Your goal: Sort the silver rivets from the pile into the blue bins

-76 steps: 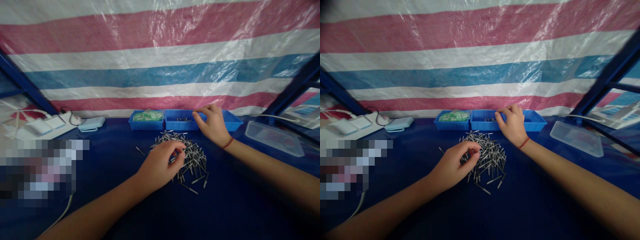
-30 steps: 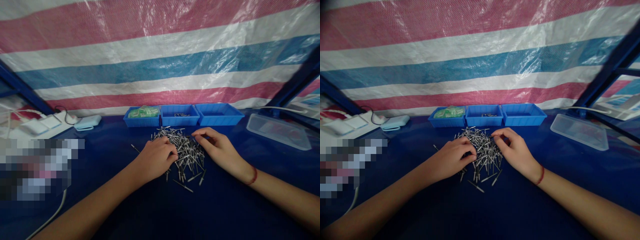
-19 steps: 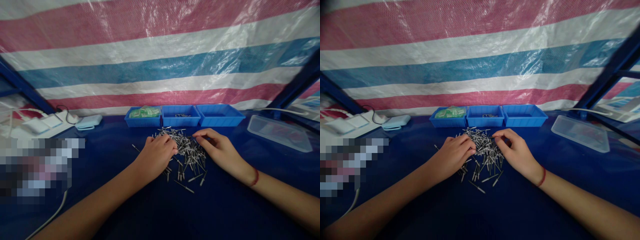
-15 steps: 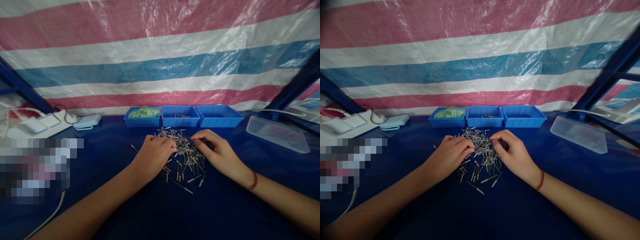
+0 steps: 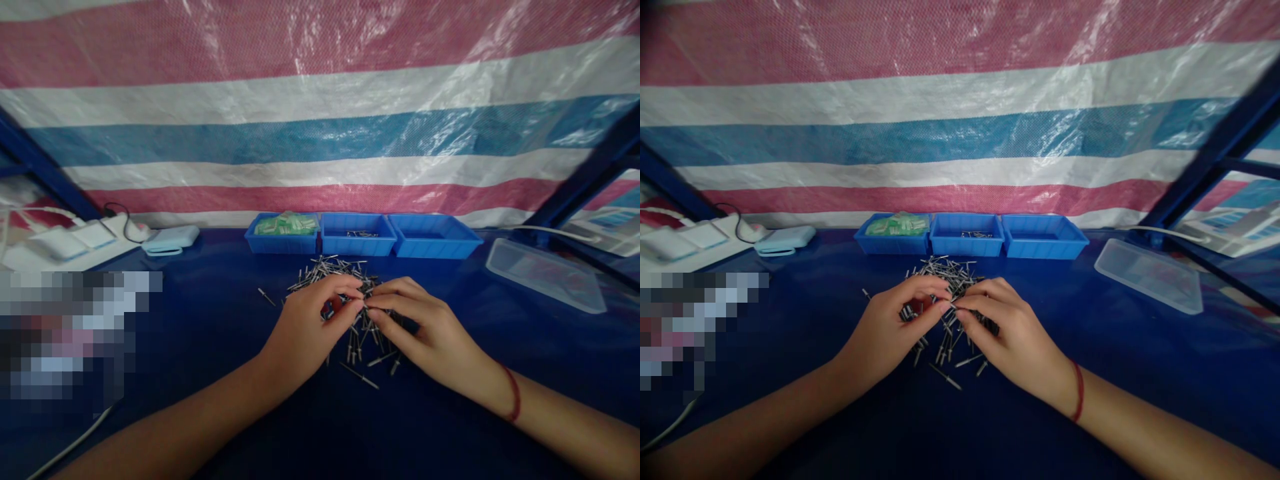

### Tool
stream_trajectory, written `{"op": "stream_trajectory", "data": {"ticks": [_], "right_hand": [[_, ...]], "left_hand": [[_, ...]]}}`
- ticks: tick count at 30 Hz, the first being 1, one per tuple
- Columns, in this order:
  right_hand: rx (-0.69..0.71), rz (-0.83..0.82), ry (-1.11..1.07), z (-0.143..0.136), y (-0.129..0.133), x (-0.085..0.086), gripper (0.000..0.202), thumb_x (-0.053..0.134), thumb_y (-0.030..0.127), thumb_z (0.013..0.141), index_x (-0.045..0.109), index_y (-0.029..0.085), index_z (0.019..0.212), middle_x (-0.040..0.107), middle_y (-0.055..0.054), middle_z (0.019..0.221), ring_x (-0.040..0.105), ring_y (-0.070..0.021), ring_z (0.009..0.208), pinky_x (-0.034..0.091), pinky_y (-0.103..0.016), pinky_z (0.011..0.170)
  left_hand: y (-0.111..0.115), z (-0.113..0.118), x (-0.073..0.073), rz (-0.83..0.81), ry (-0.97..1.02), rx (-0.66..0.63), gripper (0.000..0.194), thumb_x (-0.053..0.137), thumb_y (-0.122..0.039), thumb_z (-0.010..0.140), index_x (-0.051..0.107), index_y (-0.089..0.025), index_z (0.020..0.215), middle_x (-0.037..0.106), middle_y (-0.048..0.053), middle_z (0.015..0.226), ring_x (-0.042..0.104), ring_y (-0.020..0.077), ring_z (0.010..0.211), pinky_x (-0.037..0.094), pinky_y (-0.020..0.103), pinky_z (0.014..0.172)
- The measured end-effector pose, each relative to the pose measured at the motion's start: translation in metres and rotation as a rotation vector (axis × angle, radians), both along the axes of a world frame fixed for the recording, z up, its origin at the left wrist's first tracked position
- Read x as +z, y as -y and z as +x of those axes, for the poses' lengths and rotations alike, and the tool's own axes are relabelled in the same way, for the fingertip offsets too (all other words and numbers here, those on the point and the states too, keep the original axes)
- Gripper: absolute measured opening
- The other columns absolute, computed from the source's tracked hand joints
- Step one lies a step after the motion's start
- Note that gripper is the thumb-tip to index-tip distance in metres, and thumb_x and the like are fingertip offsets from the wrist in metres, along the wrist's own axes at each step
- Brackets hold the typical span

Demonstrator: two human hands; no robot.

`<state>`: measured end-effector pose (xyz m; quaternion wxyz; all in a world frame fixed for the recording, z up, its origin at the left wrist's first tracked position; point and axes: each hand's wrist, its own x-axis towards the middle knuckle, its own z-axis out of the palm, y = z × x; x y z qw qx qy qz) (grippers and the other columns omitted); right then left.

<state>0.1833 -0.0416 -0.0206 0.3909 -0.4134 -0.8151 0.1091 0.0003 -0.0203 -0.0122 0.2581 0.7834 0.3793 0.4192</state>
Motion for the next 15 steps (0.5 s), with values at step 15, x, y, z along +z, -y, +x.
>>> {"op": "stream_trajectory", "data": {"ticks": [15], "right_hand": [[0.023,-0.135,-0.097,-0.0030,0.0031,0.0024,0.014,0.052,0.023,0.087,0.066,0.024,0.091,0.065,-0.004,0.091,0.059,-0.0169,0.088,0.049,-0.033,0.078]], "left_hand": [[0.0053,0.0029,-0.0047,-0.055,0.030,-0.025,0.008,0.057,-0.020,0.083,0.064,-0.020,0.088,0.067,-0.001,0.080,0.058,0.0115,0.069,0.045,0.024,0.064]]}}
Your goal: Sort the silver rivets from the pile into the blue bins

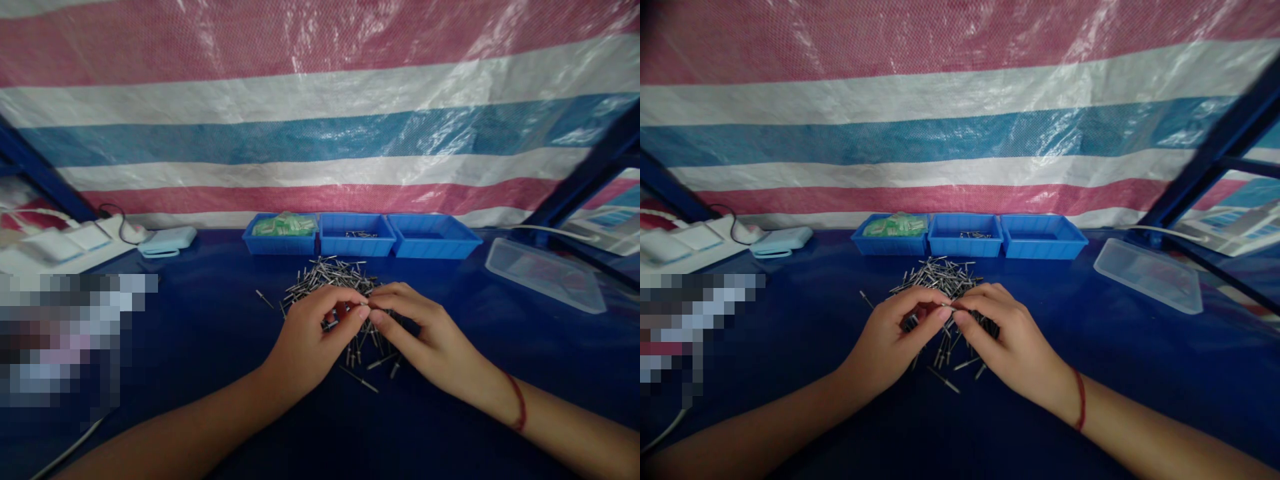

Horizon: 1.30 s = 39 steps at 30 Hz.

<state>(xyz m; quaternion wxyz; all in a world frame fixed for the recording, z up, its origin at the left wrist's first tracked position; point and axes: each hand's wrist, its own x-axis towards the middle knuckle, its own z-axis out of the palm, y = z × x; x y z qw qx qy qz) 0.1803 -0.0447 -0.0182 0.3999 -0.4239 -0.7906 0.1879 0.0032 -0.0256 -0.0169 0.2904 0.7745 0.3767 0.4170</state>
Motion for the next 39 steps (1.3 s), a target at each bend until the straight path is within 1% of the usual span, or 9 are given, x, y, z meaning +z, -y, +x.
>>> {"op": "stream_trajectory", "data": {"ticks": [7,14,19,26,29,32,34,36,39], "right_hand": [[-0.051,0.080,-0.033,0.000,0.001,0.001,0.008,0.057,0.023,0.084,0.065,0.022,0.083,0.065,-0.002,0.081,0.060,-0.0156,0.078,0.050,-0.030,0.070],[-0.149,0.044,-0.146,0.000,0.002,-0.003,0.008,0.062,0.023,0.080,0.059,0.022,0.087,0.063,-0.001,0.080,0.061,-0.0135,0.072,0.051,-0.027,0.066],[-0.115,0.086,-0.179,-0.001,0.006,-0.006,0.012,0.061,0.019,0.080,0.060,0.023,0.092,0.066,-0.002,0.083,0.063,-0.0146,0.075,0.053,-0.027,0.065],[-0.011,0.156,-0.104,-0.002,0.010,0.002,0.021,0.058,0.014,0.082,0.062,0.024,0.100,0.068,-0.003,0.087,0.064,-0.0152,0.077,0.053,-0.029,0.066],[0.009,0.270,-0.025,0.000,0.008,0.008,0.015,0.058,0.014,0.082,0.062,0.022,0.095,0.068,-0.003,0.083,0.064,-0.0148,0.075,0.053,-0.029,0.065],[-0.007,0.433,0.131,0.004,-0.001,0.019,0.014,0.059,0.014,0.082,0.060,0.021,0.094,0.067,-0.004,0.083,0.062,-0.0147,0.075,0.051,-0.030,0.067],[-0.070,0.518,0.206,0.007,-0.015,0.028,0.011,0.059,0.016,0.083,0.060,0.021,0.092,0.067,-0.004,0.084,0.062,-0.0151,0.076,0.050,-0.031,0.070],[-0.180,0.563,0.242,0.011,-0.034,0.037,0.007,0.055,0.020,0.086,0.061,0.020,0.090,0.067,-0.005,0.083,0.061,-0.0160,0.077,0.049,-0.031,0.072],[-0.345,0.540,0.370,0.018,-0.071,0.044,0.018,0.048,0.029,0.089,0.062,0.018,0.090,0.066,-0.007,0.081,0.061,-0.0190,0.078,0.048,-0.033,0.073]], "left_hand": [[0.000,0.000,-0.001,0.035,0.050,-0.017,0.007,0.059,-0.020,0.081,0.063,-0.019,0.087,0.065,-0.001,0.078,0.057,0.0111,0.067,0.045,0.024,0.063],[-0.002,0.000,-0.003,0.041,0.008,0.033,0.009,0.058,-0.021,0.083,0.064,-0.020,0.089,0.067,0.000,0.082,0.060,0.0128,0.072,0.047,0.026,0.068],[-0.006,-0.002,-0.005,0.019,0.003,0.036,0.012,0.055,-0.021,0.084,0.063,-0.021,0.094,0.068,0.000,0.086,0.061,0.0138,0.075,0.048,0.028,0.072],[-0.003,-0.002,-0.005,0.004,-0.006,-0.084,0.012,0.051,-0.021,0.088,0.062,-0.020,0.091,0.067,0.001,0.089,0.061,0.0148,0.084,0.047,0.028,0.078],[-0.001,-0.001,-0.006,-0.012,0.034,-0.086,0.016,0.049,-0.022,0.089,0.056,-0.020,0.103,0.065,0.002,0.089,0.060,0.0143,0.083,0.046,0.029,0.078],[-0.001,-0.002,-0.008,-0.062,0.112,-0.053,0.041,0.046,-0.023,0.089,0.033,-0.020,0.128,0.063,0.002,0.086,0.059,0.0147,0.080,0.046,0.032,0.079],[-0.003,-0.003,-0.010,-0.089,0.153,-0.028,0.049,0.045,-0.025,0.090,0.022,-0.020,0.134,0.062,0.003,0.086,0.059,0.0154,0.080,0.046,0.033,0.078],[-0.007,-0.005,-0.011,-0.123,0.171,-0.021,0.050,0.043,-0.027,0.091,0.020,-0.019,0.135,0.061,0.004,0.087,0.059,0.0157,0.080,0.047,0.033,0.075],[-0.012,-0.007,-0.011,-0.150,0.156,-0.024,0.045,0.042,-0.027,0.091,0.027,-0.018,0.132,0.062,0.004,0.084,0.060,0.0148,0.076,0.047,0.032,0.072]]}}
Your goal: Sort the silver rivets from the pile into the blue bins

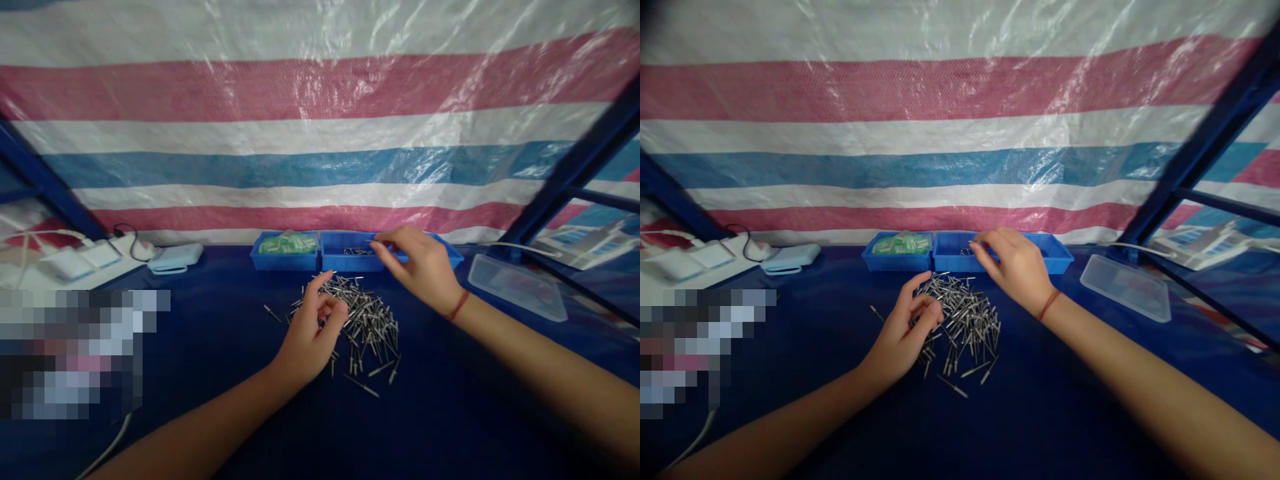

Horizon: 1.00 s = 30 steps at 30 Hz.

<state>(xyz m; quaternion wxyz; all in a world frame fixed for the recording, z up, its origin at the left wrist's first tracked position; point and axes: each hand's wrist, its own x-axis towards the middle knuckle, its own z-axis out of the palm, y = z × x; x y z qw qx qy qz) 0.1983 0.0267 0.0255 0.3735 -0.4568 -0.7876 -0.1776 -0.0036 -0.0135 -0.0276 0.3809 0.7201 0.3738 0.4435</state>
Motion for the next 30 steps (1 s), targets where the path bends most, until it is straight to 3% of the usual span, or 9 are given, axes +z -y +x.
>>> {"op": "stream_trajectory", "data": {"ticks": [2,5,10,15,19,30], "right_hand": [[-0.132,-0.110,0.095,0.006,-0.021,-0.002,0.024,0.044,0.032,0.091,0.062,0.016,0.092,0.065,-0.010,0.084,0.062,-0.0218,0.080,0.047,-0.034,0.071],[-0.163,-0.181,0.119,0.012,-0.034,-0.013,0.025,0.048,0.033,0.088,0.062,0.013,0.095,0.065,-0.011,0.084,0.062,-0.0234,0.075,0.046,-0.034,0.065],[-0.107,-0.229,-0.006,0.013,-0.002,-0.028,0.023,0.048,0.032,0.088,0.060,0.015,0.099,0.063,-0.006,0.080,0.061,-0.0193,0.073,0.046,-0.031,0.068],[0.015,-0.353,-0.238,0.006,0.031,-0.044,0.019,0.051,0.029,0.086,0.061,0.017,0.097,0.061,-0.002,0.072,0.054,-0.0139,0.057,0.044,-0.027,0.057],[0.043,-0.403,-0.346,0.002,0.033,-0.055,0.016,0.052,0.026,0.084,0.061,0.017,0.094,0.062,-0.002,0.074,0.054,-0.0141,0.059,0.044,-0.028,0.056],[0.083,-0.455,-0.449,0.004,0.031,-0.060,0.016,0.051,0.025,0.084,0.062,0.017,0.093,0.064,-0.003,0.080,0.056,-0.0145,0.062,0.046,-0.029,0.059]], "left_hand": [[-0.001,-0.002,0.002,0.039,-0.028,0.000,0.040,0.043,-0.024,0.091,0.032,-0.018,0.129,0.063,0.003,0.081,0.060,0.0140,0.073,0.046,0.031,0.071],[0.000,-0.006,0.009,0.168,-0.068,-0.004,0.034,0.045,-0.020,0.089,0.041,-0.017,0.122,0.063,0.001,0.078,0.059,0.0130,0.072,0.046,0.029,0.072],[-0.010,-0.018,0.024,0.373,-0.157,-0.055,0.021,0.047,-0.017,0.089,0.054,-0.016,0.108,0.064,0.001,0.083,0.059,0.0109,0.073,0.046,0.025,0.070],[-0.031,-0.021,0.033,0.500,-0.549,-0.214,0.015,0.048,-0.018,0.087,0.062,-0.017,0.092,0.064,0.002,0.084,0.059,0.0138,0.080,0.044,0.027,0.075],[-0.036,-0.011,0.034,0.538,-0.767,-0.344,0.015,0.049,-0.017,0.085,0.064,-0.018,0.085,0.062,0.001,0.080,0.059,0.0146,0.077,0.044,0.027,0.072],[-0.030,0.006,0.021,0.609,-0.892,-0.306,0.016,0.051,-0.027,0.090,0.065,-0.025,0.098,0.061,0.001,0.089,0.059,0.0156,0.082,0.042,0.029,0.071]]}}
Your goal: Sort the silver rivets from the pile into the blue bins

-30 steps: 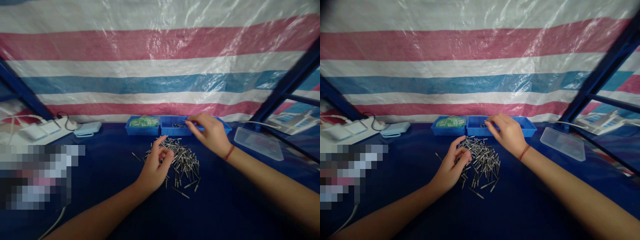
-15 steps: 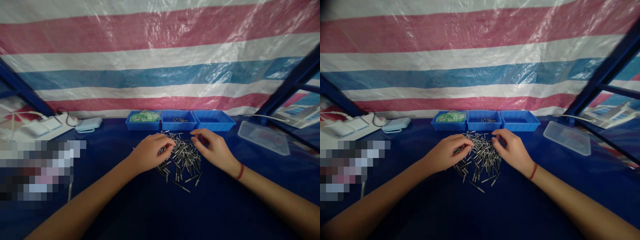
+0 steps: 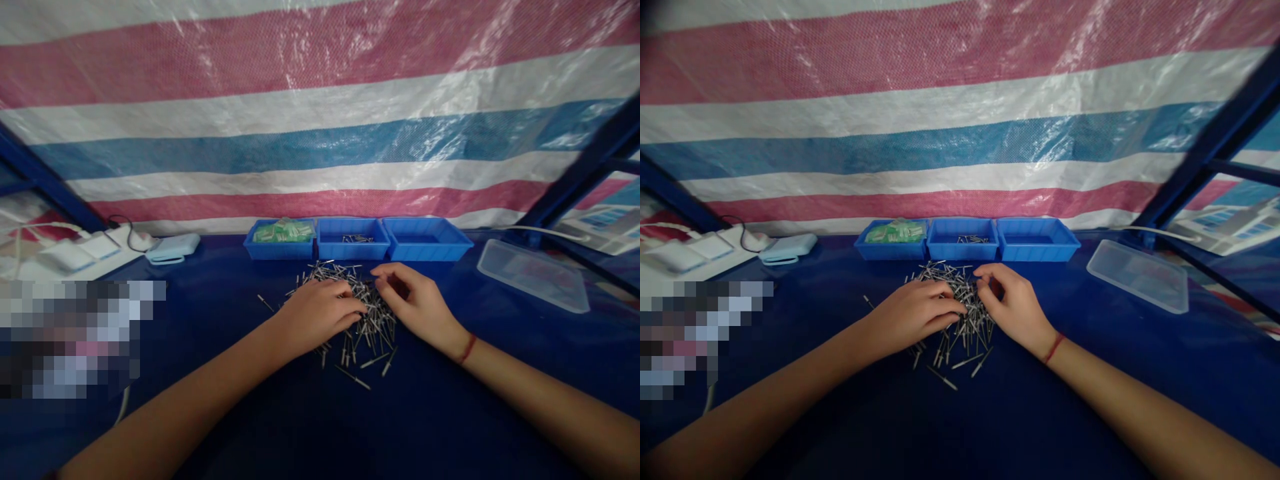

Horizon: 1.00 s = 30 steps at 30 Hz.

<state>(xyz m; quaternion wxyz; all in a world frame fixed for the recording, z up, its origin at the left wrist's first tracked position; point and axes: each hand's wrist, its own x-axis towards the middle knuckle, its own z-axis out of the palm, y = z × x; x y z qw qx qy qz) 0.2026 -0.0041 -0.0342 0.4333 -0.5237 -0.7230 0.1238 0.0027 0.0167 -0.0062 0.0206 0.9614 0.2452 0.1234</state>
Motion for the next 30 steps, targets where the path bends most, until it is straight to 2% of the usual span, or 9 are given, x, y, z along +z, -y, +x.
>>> {"op": "stream_trajectory", "data": {"ticks": [8,21,26,30], "right_hand": [[-0.001,0.001,-0.015,0.000,0.001,-0.001,0.016,0.051,0.025,0.084,0.062,0.017,0.092,0.064,-0.003,0.077,0.056,-0.0149,0.062,0.046,-0.029,0.059],[0.001,0.003,0.002,0.000,0.002,0.000,0.016,0.051,0.025,0.084,0.062,0.018,0.092,0.064,-0.002,0.077,0.057,-0.0146,0.063,0.046,-0.028,0.059],[0.028,0.068,0.064,-0.002,0.006,0.004,0.013,0.052,0.022,0.083,0.062,0.019,0.091,0.064,-0.003,0.077,0.058,-0.0163,0.068,0.047,-0.031,0.063],[0.190,0.134,0.147,-0.007,0.015,0.011,0.015,0.056,0.018,0.081,0.061,0.020,0.094,0.064,-0.004,0.085,0.058,-0.0189,0.081,0.046,-0.036,0.074]], "left_hand": [[0.017,0.006,-0.003,0.063,-0.021,0.194,0.011,0.053,-0.019,0.082,0.062,-0.019,0.090,0.063,0.001,0.085,0.060,0.0192,0.079,0.041,0.033,0.070],[0.022,0.005,-0.004,0.208,-0.119,0.235,0.015,0.048,-0.022,0.089,0.062,-0.019,0.085,0.062,0.002,0.089,0.058,0.0213,0.082,0.038,0.037,0.072],[0.019,0.002,-0.003,0.105,0.107,0.200,0.018,0.044,-0.024,0.093,0.061,-0.020,0.093,0.060,0.003,0.097,0.058,0.0182,0.086,0.040,0.033,0.073],[0.016,0.000,-0.004,-0.098,0.400,0.160,0.012,0.048,-0.023,0.091,0.059,-0.021,0.096,0.058,0.002,0.096,0.058,0.0148,0.088,0.044,0.031,0.079]]}}
